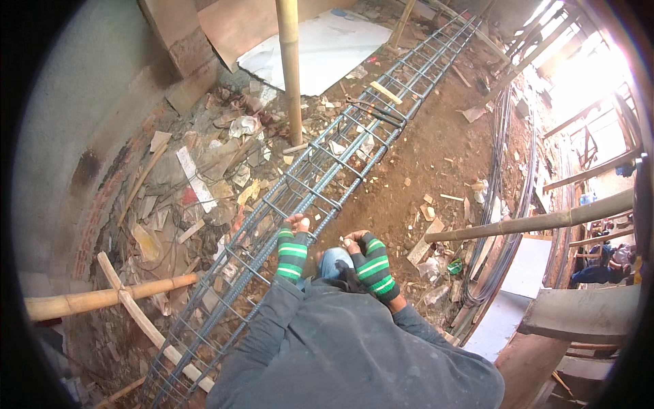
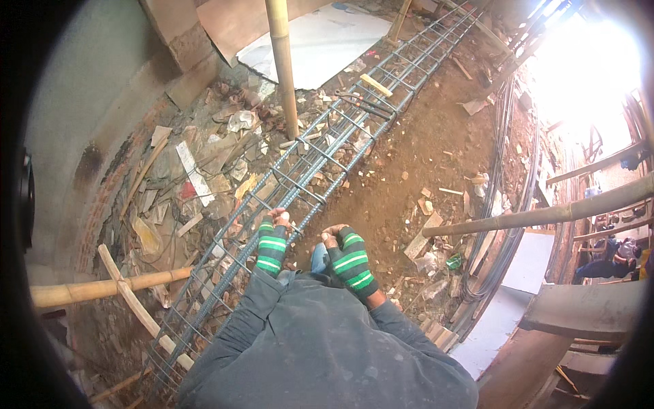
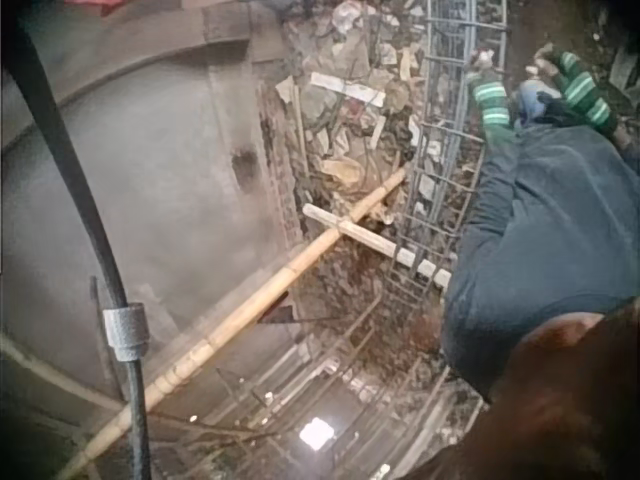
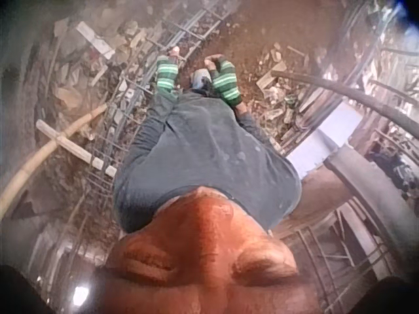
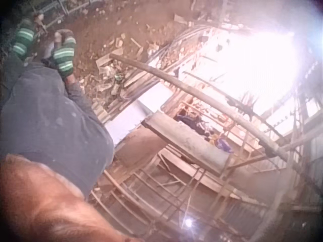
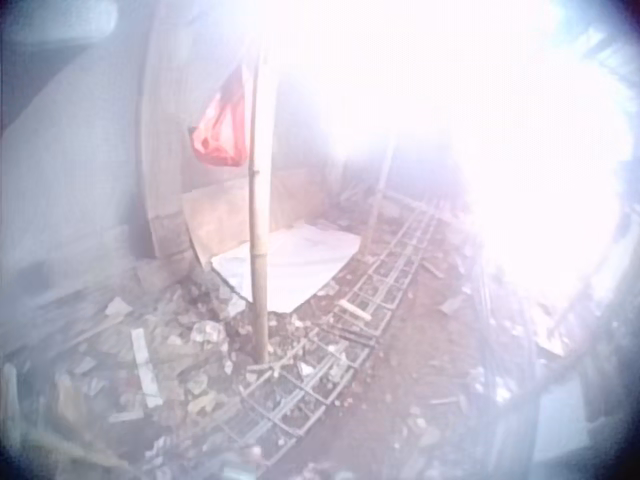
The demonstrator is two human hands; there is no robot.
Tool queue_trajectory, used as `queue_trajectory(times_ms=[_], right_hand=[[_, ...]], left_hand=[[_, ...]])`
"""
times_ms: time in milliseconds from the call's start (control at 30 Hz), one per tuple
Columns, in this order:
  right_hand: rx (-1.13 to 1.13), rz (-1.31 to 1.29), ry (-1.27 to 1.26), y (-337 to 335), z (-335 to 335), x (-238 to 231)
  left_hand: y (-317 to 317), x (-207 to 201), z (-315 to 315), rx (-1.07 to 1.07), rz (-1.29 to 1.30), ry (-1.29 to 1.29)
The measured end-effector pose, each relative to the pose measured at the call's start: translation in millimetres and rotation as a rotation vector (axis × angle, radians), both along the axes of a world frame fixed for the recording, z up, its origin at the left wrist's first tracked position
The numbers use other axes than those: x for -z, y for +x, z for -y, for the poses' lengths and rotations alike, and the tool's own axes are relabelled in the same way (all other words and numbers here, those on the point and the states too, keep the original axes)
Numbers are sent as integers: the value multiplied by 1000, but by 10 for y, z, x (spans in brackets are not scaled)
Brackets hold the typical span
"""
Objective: The person assembles a rebar cage by hand, bending and tying wire ties to secure the intersections of the steel bars. The person moves along the cage, repeatedly bending and twisting ties to fasten the structure.
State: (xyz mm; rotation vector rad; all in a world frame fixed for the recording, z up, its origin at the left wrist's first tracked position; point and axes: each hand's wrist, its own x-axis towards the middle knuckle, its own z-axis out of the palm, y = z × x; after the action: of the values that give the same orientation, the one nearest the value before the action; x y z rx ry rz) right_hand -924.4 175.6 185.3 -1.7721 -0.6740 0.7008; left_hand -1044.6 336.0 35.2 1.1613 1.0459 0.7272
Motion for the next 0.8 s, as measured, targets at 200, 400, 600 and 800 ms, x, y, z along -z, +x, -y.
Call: queue_trajectory(times_ms=[200,400,600,800], right_hand=[[-121,17,-109,292,-191,58],[-411,170,-10,1065,-317,-54],[-459,251,-18,1929,-333,-184],[-508,272,-12,2492,-432,-197]], left_hand=[[154,-152,-88,-70,-81,52],[717,-161,-289,-237,-29,67],[1058,-2,-417,-373,-131,158],[1006,17,-227,-502,-234,42]])
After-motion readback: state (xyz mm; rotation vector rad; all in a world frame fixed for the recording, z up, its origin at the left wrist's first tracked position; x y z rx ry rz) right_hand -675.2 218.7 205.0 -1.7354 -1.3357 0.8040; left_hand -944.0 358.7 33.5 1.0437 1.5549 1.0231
